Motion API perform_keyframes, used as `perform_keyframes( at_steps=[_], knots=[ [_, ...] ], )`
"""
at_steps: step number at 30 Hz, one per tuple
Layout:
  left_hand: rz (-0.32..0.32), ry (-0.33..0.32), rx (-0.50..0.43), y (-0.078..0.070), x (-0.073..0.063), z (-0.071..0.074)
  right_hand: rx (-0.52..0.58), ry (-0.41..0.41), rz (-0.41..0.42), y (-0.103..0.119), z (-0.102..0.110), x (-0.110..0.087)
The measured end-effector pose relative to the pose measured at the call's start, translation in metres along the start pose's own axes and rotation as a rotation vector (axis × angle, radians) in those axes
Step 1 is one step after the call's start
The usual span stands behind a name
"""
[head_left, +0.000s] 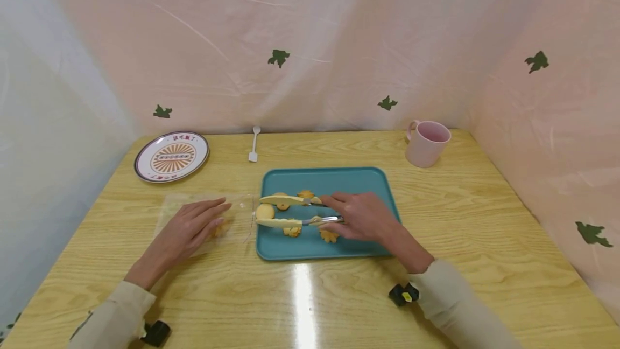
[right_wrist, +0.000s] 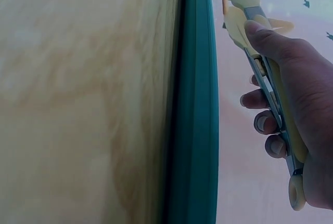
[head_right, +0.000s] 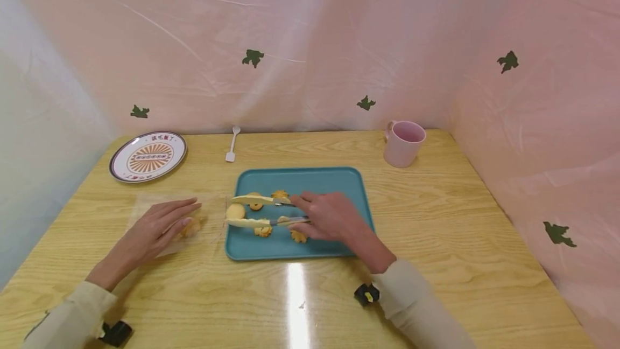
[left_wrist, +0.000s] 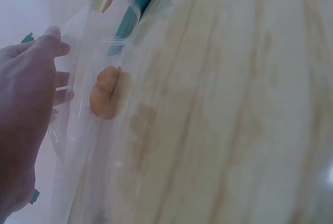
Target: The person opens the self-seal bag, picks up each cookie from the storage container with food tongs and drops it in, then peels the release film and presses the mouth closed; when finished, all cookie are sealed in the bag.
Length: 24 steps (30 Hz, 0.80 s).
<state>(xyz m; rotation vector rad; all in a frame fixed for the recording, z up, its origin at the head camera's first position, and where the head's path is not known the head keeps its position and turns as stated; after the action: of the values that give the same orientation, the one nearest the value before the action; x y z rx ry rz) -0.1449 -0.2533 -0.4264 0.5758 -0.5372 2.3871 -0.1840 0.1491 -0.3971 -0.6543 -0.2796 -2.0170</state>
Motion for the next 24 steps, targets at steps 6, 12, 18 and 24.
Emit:
perform_keyframes(
  at_steps=[6, 12, 18, 24],
  knots=[
    [-0.007, -0.008, -0.003, 0.000, 0.000, 0.000, -0.009, 0.022, 0.008, 0.006, -0.007, 0.008],
    [-0.018, -0.017, -0.005, 0.000, 0.000, -0.001, 0.042, 0.005, 0.014, 0.011, -0.013, 0.015],
    [-0.007, -0.018, -0.016, 0.000, 0.000, 0.000, 0.042, 0.020, 0.016, 0.014, -0.016, 0.021],
    [0.001, -0.010, -0.013, 0.000, 0.001, 0.001, 0.050, 0.074, 0.000, 0.015, -0.021, 0.026]
  ],
)
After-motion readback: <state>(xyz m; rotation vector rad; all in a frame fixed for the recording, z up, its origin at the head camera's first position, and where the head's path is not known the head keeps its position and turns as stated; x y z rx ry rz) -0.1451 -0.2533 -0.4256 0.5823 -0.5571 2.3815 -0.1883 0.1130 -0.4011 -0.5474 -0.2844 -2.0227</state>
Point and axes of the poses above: each hand's wrist, its own x-axis towards the middle knuckle, its own z-axis out of the back of the hand, y = z × x, the point moved 1 cm from there along x, towards the middle knuckle, and after that the axes turned 7 degrees about -y, right-handed, at the moved point
